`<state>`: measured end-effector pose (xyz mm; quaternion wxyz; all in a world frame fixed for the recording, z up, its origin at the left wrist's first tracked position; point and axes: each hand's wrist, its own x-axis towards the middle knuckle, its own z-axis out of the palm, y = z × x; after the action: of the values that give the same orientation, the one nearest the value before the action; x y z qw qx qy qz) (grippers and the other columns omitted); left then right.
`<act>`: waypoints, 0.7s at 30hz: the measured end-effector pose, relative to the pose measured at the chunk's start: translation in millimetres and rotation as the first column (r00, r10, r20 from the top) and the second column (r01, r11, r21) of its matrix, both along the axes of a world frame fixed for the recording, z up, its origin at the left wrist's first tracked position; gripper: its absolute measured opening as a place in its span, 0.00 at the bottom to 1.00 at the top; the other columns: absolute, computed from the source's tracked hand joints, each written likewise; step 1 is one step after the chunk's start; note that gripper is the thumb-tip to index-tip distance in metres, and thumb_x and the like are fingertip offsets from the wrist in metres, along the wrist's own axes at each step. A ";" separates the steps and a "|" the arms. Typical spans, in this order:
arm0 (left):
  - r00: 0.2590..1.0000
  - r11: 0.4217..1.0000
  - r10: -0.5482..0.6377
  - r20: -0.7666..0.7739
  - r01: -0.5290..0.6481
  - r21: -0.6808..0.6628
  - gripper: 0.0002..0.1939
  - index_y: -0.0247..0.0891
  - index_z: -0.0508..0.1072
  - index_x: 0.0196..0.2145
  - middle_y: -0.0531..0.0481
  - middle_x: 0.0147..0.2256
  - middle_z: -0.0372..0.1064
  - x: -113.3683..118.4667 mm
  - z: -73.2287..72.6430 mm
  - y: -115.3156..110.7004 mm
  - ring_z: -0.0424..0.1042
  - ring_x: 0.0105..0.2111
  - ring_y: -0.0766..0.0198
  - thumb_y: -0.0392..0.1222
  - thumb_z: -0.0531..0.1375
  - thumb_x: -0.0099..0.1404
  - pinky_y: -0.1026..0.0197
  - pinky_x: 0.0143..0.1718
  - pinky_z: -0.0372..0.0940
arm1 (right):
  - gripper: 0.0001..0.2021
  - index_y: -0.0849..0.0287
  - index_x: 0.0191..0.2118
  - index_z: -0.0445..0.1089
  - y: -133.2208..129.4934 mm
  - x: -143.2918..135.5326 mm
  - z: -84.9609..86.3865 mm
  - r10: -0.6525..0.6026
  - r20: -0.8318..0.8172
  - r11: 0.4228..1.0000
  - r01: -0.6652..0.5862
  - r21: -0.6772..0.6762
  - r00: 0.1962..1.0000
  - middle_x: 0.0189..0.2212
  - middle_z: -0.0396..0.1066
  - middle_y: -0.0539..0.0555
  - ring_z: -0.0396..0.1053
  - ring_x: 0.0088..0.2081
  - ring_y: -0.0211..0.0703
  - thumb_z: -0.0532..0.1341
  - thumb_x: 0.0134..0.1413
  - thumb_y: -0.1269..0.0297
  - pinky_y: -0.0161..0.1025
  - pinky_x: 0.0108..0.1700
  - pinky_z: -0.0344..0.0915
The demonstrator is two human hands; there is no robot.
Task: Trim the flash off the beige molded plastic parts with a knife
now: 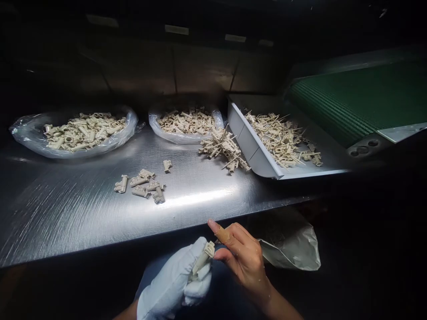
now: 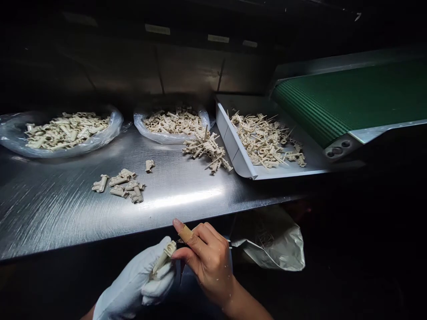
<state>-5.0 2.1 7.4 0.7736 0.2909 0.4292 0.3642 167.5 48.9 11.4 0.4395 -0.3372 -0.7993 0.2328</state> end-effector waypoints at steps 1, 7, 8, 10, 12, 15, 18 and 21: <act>0.997 0.999 -0.052 0.048 0.053 -0.014 0.29 0.44 0.63 0.20 0.60 0.12 0.51 0.7 -0.3 0.9 0.51 0.13 0.69 0.66 0.59 0.69 0.64 0.15 0.52 | 0.22 0.48 0.67 0.67 -0.2 0.0 -0.3 -0.003 0.003 1.000 0.003 0.001 1.000 0.26 0.64 0.49 0.63 0.28 0.40 0.55 0.74 0.50 0.37 0.29 0.63; 0.949 0.981 -0.175 0.264 0.190 -0.029 0.32 0.46 0.53 0.20 0.66 0.10 0.39 4.6 6.5 3.8 0.39 0.09 0.73 0.72 0.55 0.67 0.66 0.11 0.41 | 0.21 0.48 0.67 0.68 -2.2 0.4 0.2 -0.001 0.017 1.000 0.001 0.017 1.000 0.26 0.66 0.49 0.65 0.28 0.40 0.56 0.75 0.52 0.37 0.29 0.64; 0.944 0.982 -0.171 0.283 0.188 -0.033 0.32 0.46 0.53 0.20 0.67 0.10 0.38 4.8 6.8 3.1 0.37 0.09 0.74 0.72 0.55 0.67 0.66 0.11 0.39 | 0.21 0.48 0.67 0.68 -2.2 0.5 0.4 -0.001 0.020 1.000 0.000 0.024 1.000 0.26 0.66 0.49 0.65 0.28 0.40 0.56 0.75 0.52 0.37 0.30 0.64; 0.936 0.982 -0.161 0.313 0.185 -0.048 0.32 0.46 0.53 0.20 0.67 0.10 0.37 4.8 5.4 1.2 0.34 0.10 0.75 0.71 0.55 0.69 0.66 0.11 0.36 | 0.21 0.48 0.67 0.68 -2.2 0.7 0.7 -0.001 0.027 0.999 0.000 0.036 1.000 0.27 0.66 0.50 0.65 0.29 0.40 0.56 0.75 0.53 0.37 0.30 0.65; 0.929 0.979 -0.164 0.331 0.194 -0.060 0.31 0.46 0.53 0.20 0.67 0.10 0.36 4.7 2.2 -0.4 0.32 0.10 0.75 0.70 0.54 0.70 0.67 0.11 0.35 | 0.21 0.49 0.67 0.68 -2.3 0.9 0.7 0.000 0.031 0.999 -0.001 0.041 1.000 0.27 0.67 0.50 0.65 0.29 0.40 0.56 0.75 0.53 0.37 0.30 0.65; 0.925 0.977 -0.170 0.339 0.203 -0.063 0.30 0.46 0.53 0.21 0.68 0.10 0.37 5.0 -2.9 -0.1 0.33 0.10 0.75 0.68 0.57 0.69 0.67 0.11 0.36 | 0.20 0.50 0.66 0.69 -3.1 1.2 0.3 0.004 0.035 0.999 -0.005 0.037 0.999 0.27 0.67 0.50 0.64 0.29 0.40 0.56 0.75 0.54 0.38 0.30 0.64; 0.934 0.981 -0.164 0.319 0.190 -0.051 0.28 0.45 0.56 0.23 0.67 0.10 0.41 5.9 -5.4 2.8 0.41 0.09 0.73 0.65 0.64 0.65 0.67 0.12 0.45 | 0.18 0.51 0.64 0.71 -3.6 1.8 -0.1 0.010 0.036 1.000 -0.011 0.024 0.999 0.27 0.68 0.50 0.65 0.29 0.40 0.56 0.76 0.58 0.38 0.30 0.64; 0.954 0.987 -0.137 0.268 0.154 -0.041 0.28 0.44 0.59 0.21 0.65 0.10 0.46 6.6 -4.3 4.6 0.46 0.10 0.72 0.65 0.65 0.64 0.66 0.13 0.49 | 0.18 0.51 0.64 0.71 -2.4 3.0 0.2 0.021 0.026 1.000 -0.020 -0.006 0.999 0.26 0.68 0.49 0.65 0.28 0.40 0.56 0.76 0.58 0.37 0.30 0.65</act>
<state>1.5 6.7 3.1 0.8572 0.2466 0.3105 0.3284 170.6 46.5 11.6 0.4256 -0.3333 -0.8077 0.2352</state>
